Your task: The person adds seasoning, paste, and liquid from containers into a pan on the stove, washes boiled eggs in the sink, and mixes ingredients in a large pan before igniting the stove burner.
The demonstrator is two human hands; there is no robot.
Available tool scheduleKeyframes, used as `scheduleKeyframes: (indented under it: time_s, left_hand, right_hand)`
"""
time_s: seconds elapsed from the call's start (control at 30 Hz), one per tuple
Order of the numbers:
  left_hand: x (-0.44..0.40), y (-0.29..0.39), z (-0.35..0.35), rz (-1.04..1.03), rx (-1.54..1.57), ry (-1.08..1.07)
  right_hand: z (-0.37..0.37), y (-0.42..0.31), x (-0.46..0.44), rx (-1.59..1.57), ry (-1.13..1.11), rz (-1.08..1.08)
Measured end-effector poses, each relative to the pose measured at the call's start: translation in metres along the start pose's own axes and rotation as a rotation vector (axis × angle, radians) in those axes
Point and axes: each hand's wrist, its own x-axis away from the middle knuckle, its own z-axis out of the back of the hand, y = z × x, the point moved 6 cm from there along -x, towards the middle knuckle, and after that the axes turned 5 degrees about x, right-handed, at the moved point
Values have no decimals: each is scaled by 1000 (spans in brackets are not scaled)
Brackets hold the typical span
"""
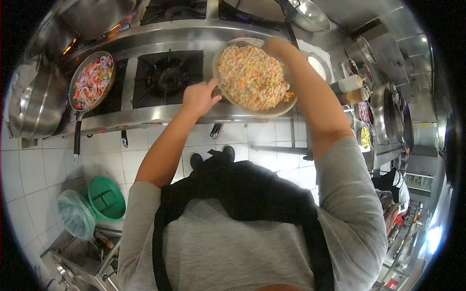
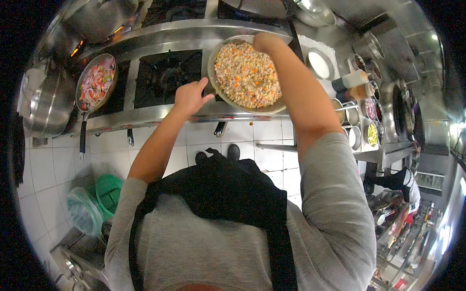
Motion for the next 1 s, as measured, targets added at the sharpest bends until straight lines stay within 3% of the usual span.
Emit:
scheduleKeyframes:
  time_s: [0.03,0.13,0.27,0.37,0.57,0.67,0.73,0.77,0.9,0.97,1.0]
  left_hand:
    - [0,0,0,16,5,-14]
    - [-3,1,3,53,17,-30]
    - [1,0,0,65,46,-2]
    - [1,0,-3,46,55,6]
    - [0,2,-2,14,17,-15]
    - [0,2,-2,-3,14,-11]
    - [-2,2,-2,0,10,-20]
    - [-2,3,-2,12,3,-35]
    - [0,5,-2,28,8,-39]
    - [1,6,-1,49,4,-60]
    - [-1,5,1,58,0,-67]
  right_hand:
    - [-1,-24,15,200,-4,115]
    - [-43,-43,76,270,41,23]
    - [-69,25,104,182,17,-95]
    - [-23,21,148,95,136,-136]
    - [-40,-20,68,-50,328,150]
    - [-63,-50,81,-40,160,51]
    - [-77,-73,138,-54,99,-75]
    - [-98,-77,151,22,99,-23]
    - [-131,-33,120,68,-2,-110]
    - [-109,-13,116,242,8,-30]
    - [-94,-6,127,180,56,-45]
